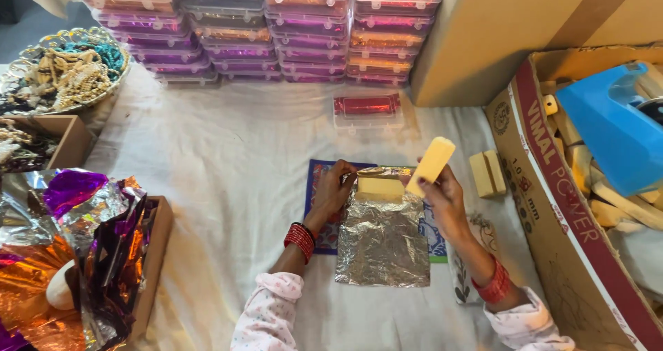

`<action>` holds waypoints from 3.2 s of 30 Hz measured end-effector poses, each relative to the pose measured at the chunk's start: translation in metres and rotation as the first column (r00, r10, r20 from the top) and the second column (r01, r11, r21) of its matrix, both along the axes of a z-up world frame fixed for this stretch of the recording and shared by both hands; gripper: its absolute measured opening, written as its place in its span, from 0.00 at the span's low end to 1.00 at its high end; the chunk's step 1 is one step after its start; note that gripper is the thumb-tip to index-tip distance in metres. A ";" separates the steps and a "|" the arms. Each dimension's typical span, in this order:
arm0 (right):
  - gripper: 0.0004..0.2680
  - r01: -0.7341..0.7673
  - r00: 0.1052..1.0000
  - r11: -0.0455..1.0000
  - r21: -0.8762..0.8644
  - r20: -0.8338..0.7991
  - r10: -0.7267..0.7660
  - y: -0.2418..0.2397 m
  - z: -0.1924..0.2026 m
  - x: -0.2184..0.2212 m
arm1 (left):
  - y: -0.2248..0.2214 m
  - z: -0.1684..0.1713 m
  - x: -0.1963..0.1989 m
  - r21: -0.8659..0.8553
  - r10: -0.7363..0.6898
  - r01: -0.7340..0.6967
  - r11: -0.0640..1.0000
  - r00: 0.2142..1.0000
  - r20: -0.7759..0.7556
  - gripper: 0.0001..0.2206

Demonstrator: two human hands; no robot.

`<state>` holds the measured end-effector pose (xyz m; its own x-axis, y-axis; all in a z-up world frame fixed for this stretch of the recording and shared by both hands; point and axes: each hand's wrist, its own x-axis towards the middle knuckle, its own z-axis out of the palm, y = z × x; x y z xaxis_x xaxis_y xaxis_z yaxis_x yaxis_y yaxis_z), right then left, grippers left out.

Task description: Wrapping small wooden blocks in foil and paper labels.

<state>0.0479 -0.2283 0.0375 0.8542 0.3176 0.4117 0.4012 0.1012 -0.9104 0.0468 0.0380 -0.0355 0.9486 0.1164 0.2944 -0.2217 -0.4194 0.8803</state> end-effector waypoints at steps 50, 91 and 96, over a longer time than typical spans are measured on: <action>0.23 0.208 0.906 0.488 -0.848 0.355 0.232 0.035 -0.056 0.023 | -0.005 -0.002 0.004 -0.349 -0.070 0.028 0.937 0.991 -0.110 0.14; 0.19 0.148 0.952 0.643 -0.751 0.284 0.112 -0.006 -0.051 0.013 | -0.008 -0.009 0.002 -0.244 -0.114 0.087 0.966 0.989 -0.096 0.08; 0.18 0.142 0.956 0.644 -0.751 0.273 0.108 -0.007 -0.047 0.012 | -0.009 -0.008 0.002 -0.265 -0.116 0.081 0.961 0.986 -0.121 0.08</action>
<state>0.0599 -0.2353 -0.0093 0.7558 0.6084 0.2421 0.6319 -0.5807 -0.5133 0.0492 0.0292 -0.0434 0.9878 0.0759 0.1363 -0.1233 -0.1555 0.9801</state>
